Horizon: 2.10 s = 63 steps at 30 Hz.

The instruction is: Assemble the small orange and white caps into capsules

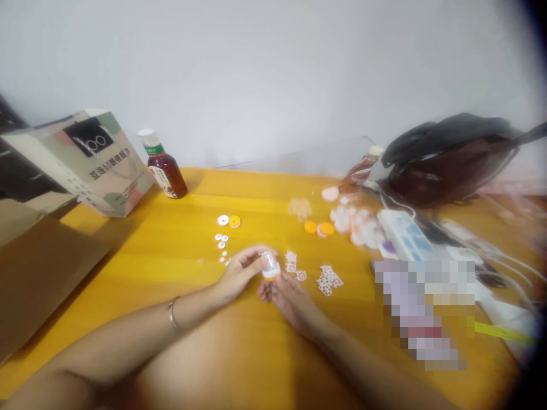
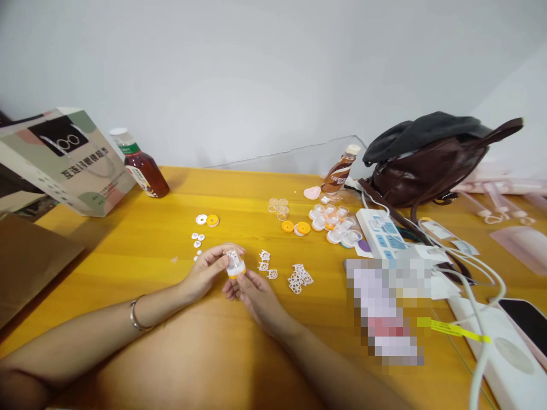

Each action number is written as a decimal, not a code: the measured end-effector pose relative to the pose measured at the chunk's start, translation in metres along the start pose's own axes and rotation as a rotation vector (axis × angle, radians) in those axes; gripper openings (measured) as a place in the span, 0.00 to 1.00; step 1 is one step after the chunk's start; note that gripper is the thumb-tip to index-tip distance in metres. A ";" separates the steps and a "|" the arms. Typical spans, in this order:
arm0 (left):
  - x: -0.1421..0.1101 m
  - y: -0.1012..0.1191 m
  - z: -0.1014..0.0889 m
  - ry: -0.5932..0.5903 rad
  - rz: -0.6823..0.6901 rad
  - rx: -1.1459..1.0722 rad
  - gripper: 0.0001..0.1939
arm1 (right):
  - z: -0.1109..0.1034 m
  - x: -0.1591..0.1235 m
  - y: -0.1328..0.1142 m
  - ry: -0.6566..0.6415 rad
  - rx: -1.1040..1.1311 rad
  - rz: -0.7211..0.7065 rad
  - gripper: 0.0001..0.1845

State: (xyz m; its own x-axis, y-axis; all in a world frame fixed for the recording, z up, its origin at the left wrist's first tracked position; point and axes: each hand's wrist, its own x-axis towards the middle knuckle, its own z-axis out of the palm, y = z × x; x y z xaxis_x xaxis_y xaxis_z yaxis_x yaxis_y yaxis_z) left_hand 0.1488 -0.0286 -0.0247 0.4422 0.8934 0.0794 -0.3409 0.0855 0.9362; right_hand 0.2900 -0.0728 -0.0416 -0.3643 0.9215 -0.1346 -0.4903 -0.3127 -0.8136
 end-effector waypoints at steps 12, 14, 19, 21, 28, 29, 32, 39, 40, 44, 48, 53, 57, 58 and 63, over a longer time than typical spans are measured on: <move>0.002 -0.003 -0.002 -0.230 -0.062 0.133 0.13 | -0.002 -0.002 0.001 0.081 -0.087 -0.113 0.13; 0.001 0.000 -0.001 -0.232 -0.048 0.154 0.14 | 0.000 -0.003 0.002 0.108 -0.062 -0.121 0.13; -0.001 -0.002 -0.001 -0.182 -0.049 0.129 0.14 | 0.005 -0.001 0.003 0.076 0.066 -0.072 0.14; -0.002 -0.003 -0.001 -0.179 -0.053 0.134 0.13 | 0.006 -0.001 0.002 0.031 0.106 -0.033 0.15; -0.002 0.002 0.001 -0.211 -0.068 0.115 0.13 | 0.008 -0.002 0.002 -0.006 0.231 0.052 0.17; -0.002 0.002 0.001 -0.196 -0.044 0.128 0.12 | 0.009 -0.002 0.002 -0.009 0.258 0.062 0.17; -0.003 0.002 0.000 -0.195 -0.026 0.132 0.13 | 0.010 -0.002 0.000 -0.035 0.303 0.095 0.17; -0.005 -0.001 0.000 -0.265 -0.158 0.056 0.16 | 0.004 -0.001 -0.006 -0.069 0.225 0.131 0.21; -0.004 -0.001 0.000 -0.251 -0.149 0.068 0.16 | 0.003 0.000 -0.006 -0.063 0.200 0.127 0.21; -0.003 0.002 0.003 -0.210 -0.095 0.083 0.13 | 0.000 0.000 -0.003 -0.025 0.130 0.052 0.21; -0.001 0.001 0.004 -0.200 -0.052 0.105 0.12 | 0.000 -0.001 -0.001 0.045 0.041 -0.033 0.18; 0.000 -0.002 0.002 -0.170 -0.002 0.195 0.12 | 0.000 0.000 0.003 0.104 0.000 -0.111 0.16; -0.001 -0.002 -0.001 -0.136 0.063 0.353 0.12 | -0.002 0.001 0.005 0.110 -0.016 -0.143 0.14; -0.001 -0.002 -0.002 -0.135 0.075 0.390 0.12 | -0.003 0.001 0.004 0.107 -0.026 -0.142 0.13; 0.000 0.000 -0.001 -0.094 0.159 0.535 0.11 | -0.003 0.000 -0.004 0.138 -0.154 -0.136 0.13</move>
State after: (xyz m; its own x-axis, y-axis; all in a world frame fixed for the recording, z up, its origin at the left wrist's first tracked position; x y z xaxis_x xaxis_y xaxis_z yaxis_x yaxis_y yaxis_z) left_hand 0.1481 -0.0278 -0.0248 0.4997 0.8320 0.2411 0.0482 -0.3046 0.9513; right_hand 0.2947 -0.0711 -0.0404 -0.1867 0.9787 -0.0848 -0.3970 -0.1541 -0.9048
